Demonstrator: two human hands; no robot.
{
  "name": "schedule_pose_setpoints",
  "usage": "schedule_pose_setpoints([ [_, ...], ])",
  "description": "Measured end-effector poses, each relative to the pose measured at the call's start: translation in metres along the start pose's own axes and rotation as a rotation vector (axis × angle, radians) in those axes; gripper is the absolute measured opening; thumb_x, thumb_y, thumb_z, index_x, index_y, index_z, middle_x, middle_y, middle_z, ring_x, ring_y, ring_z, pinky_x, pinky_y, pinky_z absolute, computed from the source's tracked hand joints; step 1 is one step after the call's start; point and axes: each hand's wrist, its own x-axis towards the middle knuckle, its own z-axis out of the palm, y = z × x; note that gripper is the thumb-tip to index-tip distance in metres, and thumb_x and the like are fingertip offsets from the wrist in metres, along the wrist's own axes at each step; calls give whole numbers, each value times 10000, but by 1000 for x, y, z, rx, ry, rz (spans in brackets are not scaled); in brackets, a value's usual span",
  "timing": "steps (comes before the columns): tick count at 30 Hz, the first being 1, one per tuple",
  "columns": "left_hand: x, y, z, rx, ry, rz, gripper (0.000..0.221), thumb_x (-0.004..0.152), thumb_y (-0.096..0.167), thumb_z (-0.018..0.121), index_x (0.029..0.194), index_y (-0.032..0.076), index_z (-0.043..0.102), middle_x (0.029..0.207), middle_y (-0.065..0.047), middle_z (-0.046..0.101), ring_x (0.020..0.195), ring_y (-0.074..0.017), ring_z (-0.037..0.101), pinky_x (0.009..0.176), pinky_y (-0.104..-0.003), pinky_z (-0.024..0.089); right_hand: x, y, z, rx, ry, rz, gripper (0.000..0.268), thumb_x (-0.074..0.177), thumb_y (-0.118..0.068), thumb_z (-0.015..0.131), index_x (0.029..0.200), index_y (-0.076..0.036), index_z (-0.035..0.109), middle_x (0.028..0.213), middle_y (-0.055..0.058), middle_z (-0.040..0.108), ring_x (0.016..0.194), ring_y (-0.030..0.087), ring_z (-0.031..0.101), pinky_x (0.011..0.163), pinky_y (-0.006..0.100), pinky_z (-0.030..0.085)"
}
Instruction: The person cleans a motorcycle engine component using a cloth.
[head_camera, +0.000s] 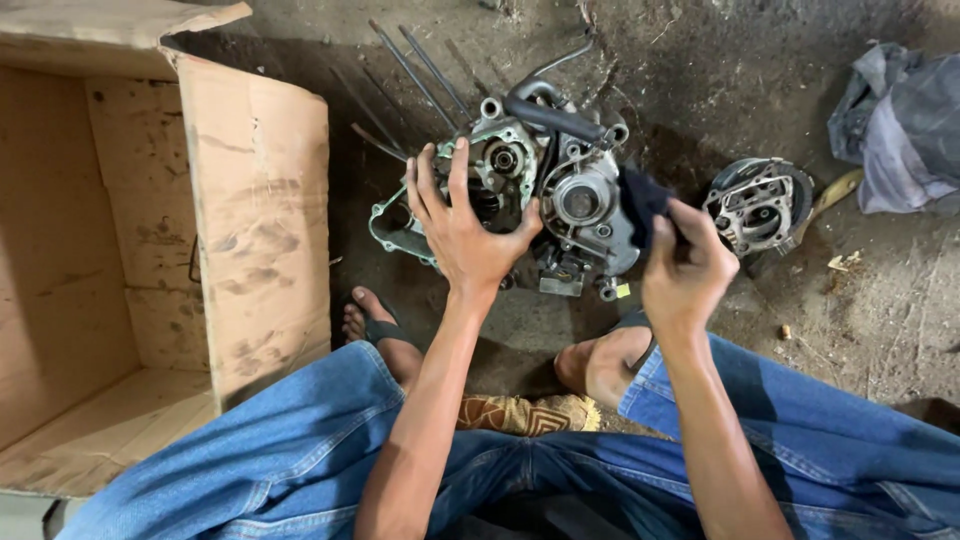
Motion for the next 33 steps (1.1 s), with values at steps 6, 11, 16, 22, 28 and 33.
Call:
schedule_pose_setpoints([
  [6, 1, 1, 0, 17, -3, -2, 946, 749, 444, 863, 1551, 180, 436, 1566, -226, 391, 1481, -486, 345, 1236, -607, 356, 22, -22, 23, -172, -57, -307, 206, 943, 96, 674, 1138, 33, 694, 1039, 207, 729, 936, 319, 700, 807, 389, 570],
  [11, 1, 1, 0, 17, 2, 16, 949, 754, 452, 865, 1551, 176, 431, 1557, -235, 389, 1483, -486, 341, 1230, -616, 349, 11, -21, 21, -187, -36, -282, 217, 920, 124, 654, 1120, 42, 672, 1058, 208, 720, 919, 374, 698, 800, 407, 562],
  [16, -2, 0, 1, 23, -3, 8, 933, 767, 461, 852, 1548, 173, 431, 1556, -242, 385, 1483, -485, 332, 1229, -617, 346, 0, -11, 13, -164, -48, -122, 198, 924, 107, 674, 1110, 38, 690, 1003, 182, 710, 854, 298, 721, 710, 367, 564],
  [22, 0, -1, 2, 20, 11, 40, 933, 785, 486, 845, 1553, 163, 423, 1561, -247, 376, 1485, -488, 329, 1222, -619, 344, -4, 36, -1, 80, 1, 91, 162, 988, 45, 705, 1146, 9, 712, 1046, 97, 734, 901, 182, 686, 779, 303, 556],
  [28, 0, 2, 0, 12, -7, 16, 928, 782, 493, 849, 1547, 159, 444, 1560, -242, 385, 1478, -479, 341, 1221, -615, 351, 24, -18, 14, 89, 46, 33, 180, 956, 18, 723, 1133, -4, 704, 1075, 104, 707, 972, 211, 697, 881, 300, 575],
  [33, 1, 1, -1, 25, -2, 2, 921, 773, 477, 842, 1544, 160, 450, 1563, -241, 389, 1486, -483, 340, 1231, -615, 349, 32, -26, 18, -87, -114, -304, 220, 885, 84, 726, 1095, 33, 688, 1074, 212, 632, 984, 344, 660, 862, 373, 532],
])
